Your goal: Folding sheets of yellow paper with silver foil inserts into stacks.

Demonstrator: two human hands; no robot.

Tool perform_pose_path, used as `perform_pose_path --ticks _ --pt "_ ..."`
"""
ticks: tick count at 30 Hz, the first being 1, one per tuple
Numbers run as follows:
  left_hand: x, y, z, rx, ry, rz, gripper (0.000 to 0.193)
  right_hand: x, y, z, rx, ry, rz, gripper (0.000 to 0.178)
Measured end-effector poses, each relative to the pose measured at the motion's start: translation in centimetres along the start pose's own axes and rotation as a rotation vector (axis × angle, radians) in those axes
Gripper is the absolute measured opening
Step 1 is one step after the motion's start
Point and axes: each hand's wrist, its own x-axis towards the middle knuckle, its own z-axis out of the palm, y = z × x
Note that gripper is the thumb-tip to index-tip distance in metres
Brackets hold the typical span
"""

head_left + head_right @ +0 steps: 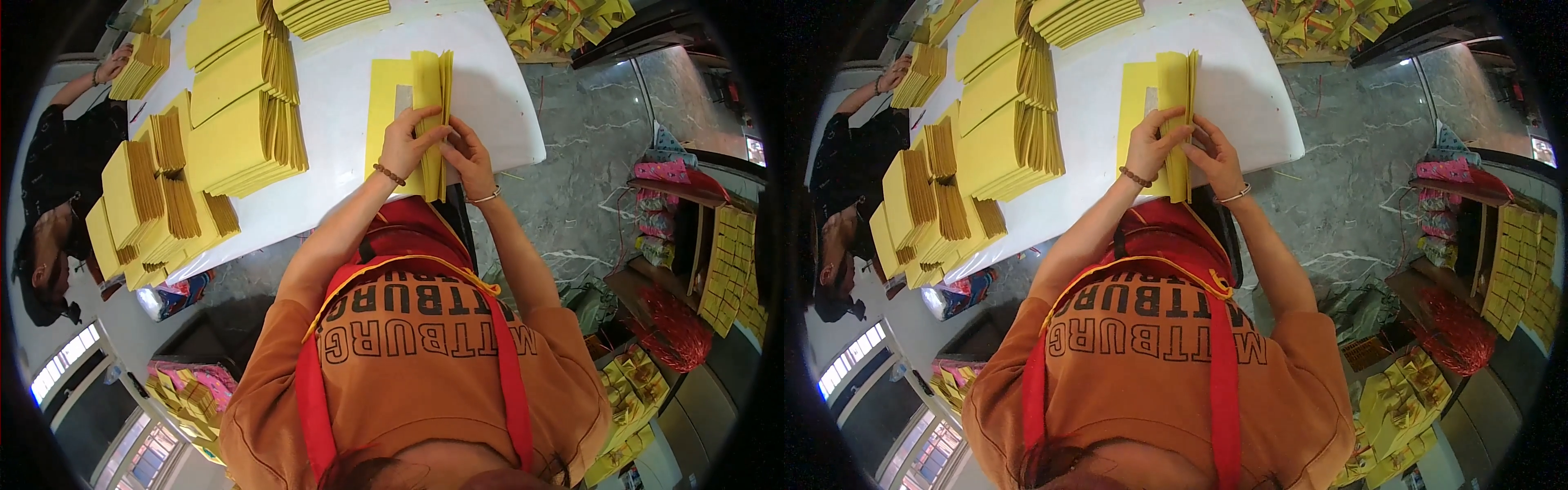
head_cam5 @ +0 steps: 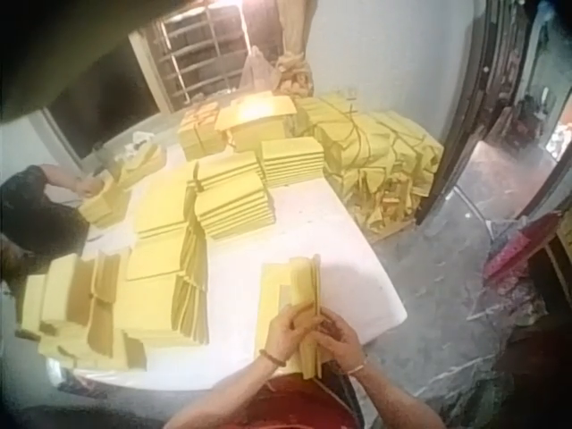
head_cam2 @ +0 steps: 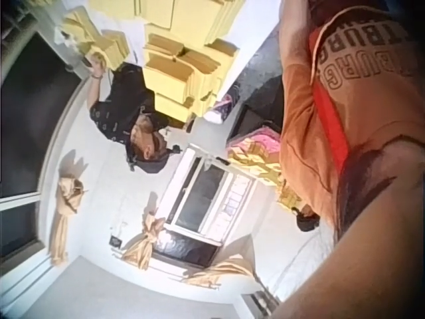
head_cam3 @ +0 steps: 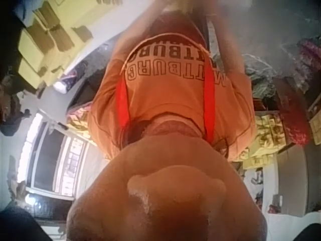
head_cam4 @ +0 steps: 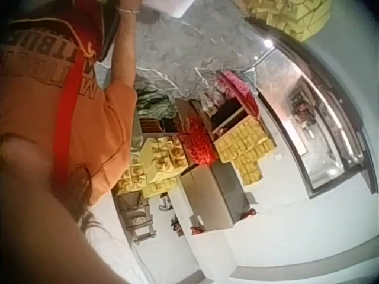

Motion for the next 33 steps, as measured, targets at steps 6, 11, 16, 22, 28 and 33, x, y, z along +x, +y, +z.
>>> perform_pose_path --ticks 6,11,16,22,28,33 --pt "0.0 0.4 -0.2 -0.029 0.001 -0.018 0.031 0.1 0.4 -0.4 0.058 0.019 0.027 0.054" --pt "-0.2 0.1 0.6 -0.186 0.115 -0.015 0.030 0.1 0.2 -0.2 0.076 0.002 0.022 0.054" --pt "0.0 0.1 0.1 -0.139 0.088 0.080 0.030 0.1 -0.1 0.0 0.028 -0.025 0.008 0.052" --pt "-0.1 0.8 -0.2 0.004 -0.022 -0.029 0.033 0.0 0.0 -0.1 0.012 -0.033 0.003 0.053" --pt "-0.1 0.6 -0.3 -0.029 -0.031 -0.033 0.035 0.1 0.2 -0.2 0.036 0.001 0.035 0.055" --pt "-0.1 0.8 -0.6 -0.009 -0.073 -0.052 0.035 0.2 0.8 -0.7 0.059 0.006 0.044 0.054"
